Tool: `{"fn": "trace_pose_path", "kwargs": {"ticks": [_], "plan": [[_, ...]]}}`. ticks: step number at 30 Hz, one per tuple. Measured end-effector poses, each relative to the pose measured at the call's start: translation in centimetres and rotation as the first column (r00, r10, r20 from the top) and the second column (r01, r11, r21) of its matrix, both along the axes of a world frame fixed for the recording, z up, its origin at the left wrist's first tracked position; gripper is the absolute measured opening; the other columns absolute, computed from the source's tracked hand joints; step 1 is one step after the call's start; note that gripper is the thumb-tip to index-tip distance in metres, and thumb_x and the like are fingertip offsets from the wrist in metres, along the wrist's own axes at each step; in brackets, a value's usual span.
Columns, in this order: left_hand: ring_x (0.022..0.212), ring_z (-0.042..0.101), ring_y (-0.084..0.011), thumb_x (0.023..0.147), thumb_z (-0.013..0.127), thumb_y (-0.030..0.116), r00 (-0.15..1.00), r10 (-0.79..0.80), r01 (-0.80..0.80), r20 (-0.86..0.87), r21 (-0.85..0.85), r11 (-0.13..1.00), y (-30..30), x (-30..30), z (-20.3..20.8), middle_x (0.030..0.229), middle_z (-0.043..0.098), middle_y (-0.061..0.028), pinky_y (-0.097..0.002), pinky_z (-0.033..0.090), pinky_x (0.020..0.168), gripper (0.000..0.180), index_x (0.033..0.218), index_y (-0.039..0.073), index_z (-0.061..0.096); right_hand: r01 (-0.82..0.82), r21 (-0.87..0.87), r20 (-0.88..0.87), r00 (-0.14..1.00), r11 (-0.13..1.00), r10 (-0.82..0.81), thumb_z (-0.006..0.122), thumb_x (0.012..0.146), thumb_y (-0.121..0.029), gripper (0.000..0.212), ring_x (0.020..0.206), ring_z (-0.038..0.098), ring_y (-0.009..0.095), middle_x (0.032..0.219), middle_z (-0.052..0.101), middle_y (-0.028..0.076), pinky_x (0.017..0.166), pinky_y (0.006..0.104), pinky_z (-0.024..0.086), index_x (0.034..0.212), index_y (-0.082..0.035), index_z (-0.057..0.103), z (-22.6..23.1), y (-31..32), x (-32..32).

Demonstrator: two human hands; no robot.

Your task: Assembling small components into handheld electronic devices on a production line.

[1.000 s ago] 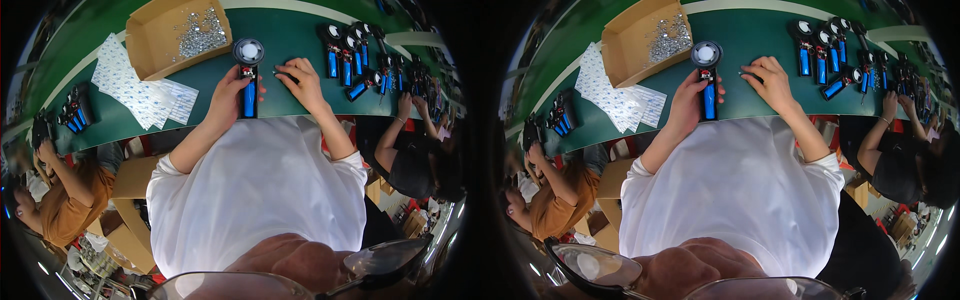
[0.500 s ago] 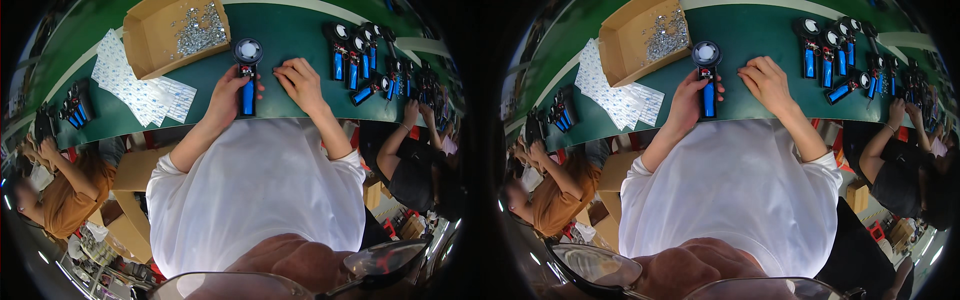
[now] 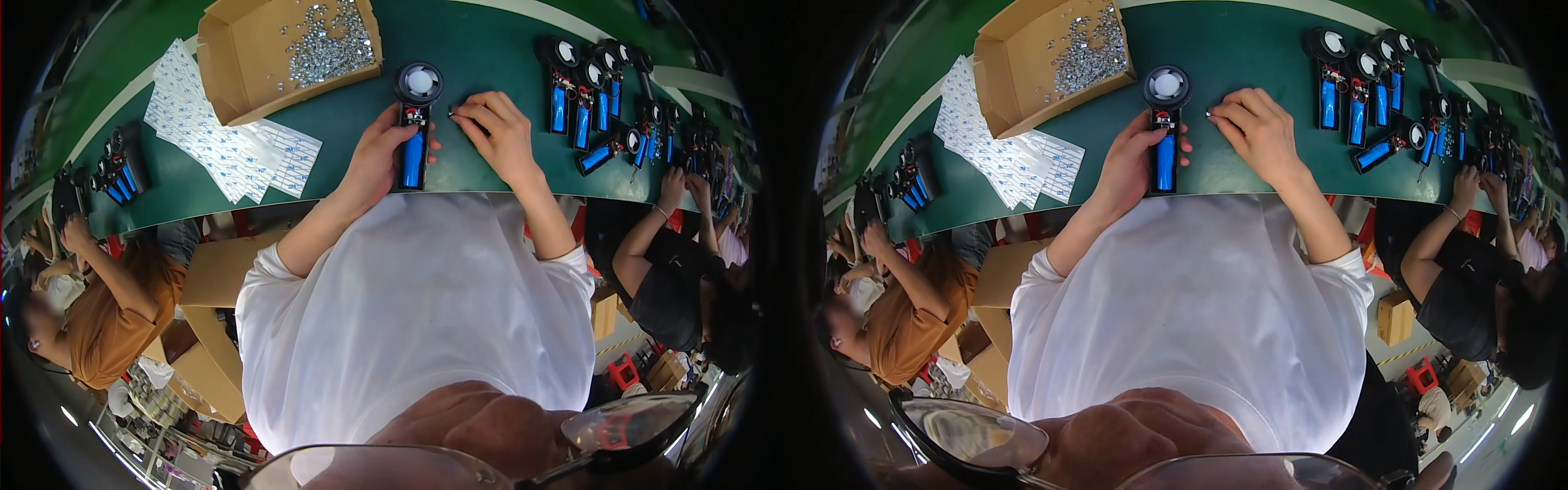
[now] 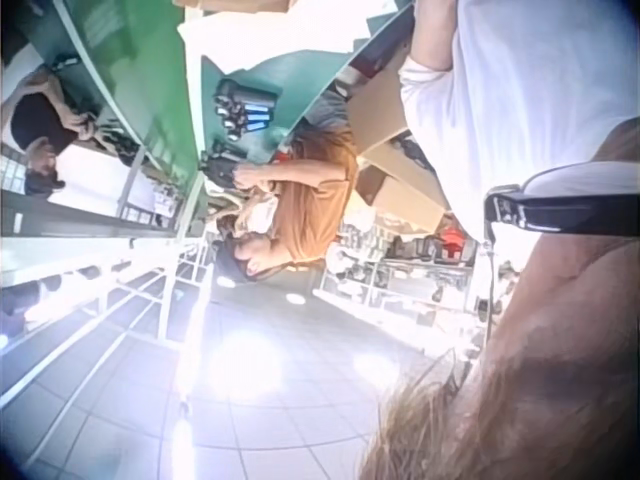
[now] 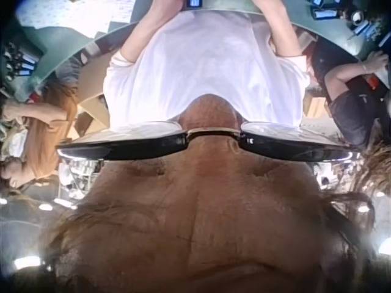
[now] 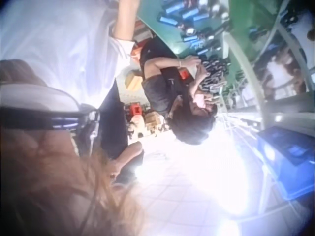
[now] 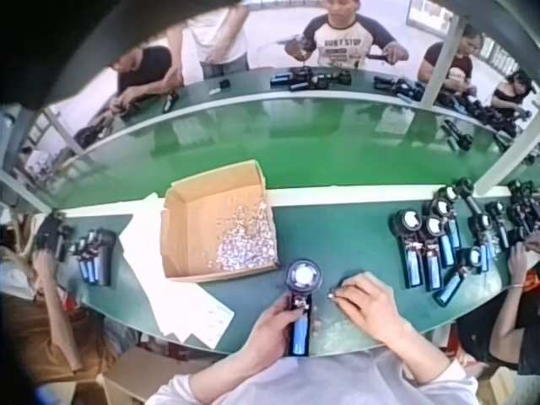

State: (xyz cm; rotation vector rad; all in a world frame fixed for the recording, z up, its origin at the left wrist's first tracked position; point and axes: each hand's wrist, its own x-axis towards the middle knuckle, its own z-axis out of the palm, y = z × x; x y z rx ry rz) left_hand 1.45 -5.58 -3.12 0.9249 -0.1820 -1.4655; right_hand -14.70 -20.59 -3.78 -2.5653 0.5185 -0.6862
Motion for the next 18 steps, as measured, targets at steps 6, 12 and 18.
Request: {"fn": "trace_pose_path", "kwargs": {"ticks": [6, 12, 18], "plan": [[0.096, 0.063, -0.0231, 0.094, 0.045, 0.007, 0.999, -0.017, 0.016, 0.038, 0.021, 1.0, -0.2, -0.2, 0.5, 0.114, 0.06, -0.0144, -0.0366, 0.053, 0.082, 0.036, 0.13, -0.001, 0.044, 0.013, 0.004, -0.08, 0.997, 1.0, -0.012, 0.075, 0.075, -0.004, 0.013, 0.082, 0.063, 0.023, 0.092, 0.064, 0.005, 0.067, 0.0311, 0.051, 0.087, -0.007, 0.071, 0.8, 0.5, 0.4], [0.096, 0.062, -0.0206, 0.094, 0.044, 0.007, 0.987, -0.037, 0.047, 0.155, -0.061, 0.997, -0.1, -1.1, 0.5, 0.115, 0.057, -0.0141, -0.034, 0.053, 0.081, 0.043, 0.135, 0.0, 0.036, 0.066, 0.158, 0.267, 0.958, 0.985, -0.107, 0.078, 0.07, 0.0, 0.017, 0.079, 0.062, 0.022, 0.089, 0.063, 0.006, 0.063, 0.032, 0.049, 0.085, -0.007, 0.071, 2.8, 2.1, 0.3], [0.092, 0.061, -0.0172, 0.094, 0.043, 0.007, 0.974, -0.018, 0.044, 0.224, -0.112, 0.993, -0.6, -1.9, 1.4, 0.11, 0.056, -0.0121, -0.0309, 0.052, 0.077, 0.039, 0.132, 0.001, 0.035, 0.056, 0.06, 0.363, 0.929, 0.997, -0.074, 0.079, 0.067, 0.001, 0.02, 0.073, 0.056, 0.019, 0.084, 0.06, 0.003, 0.057, 0.0294, 0.044, 0.084, -0.008, 0.073, 2.6, 3.7, 0.8]]}}
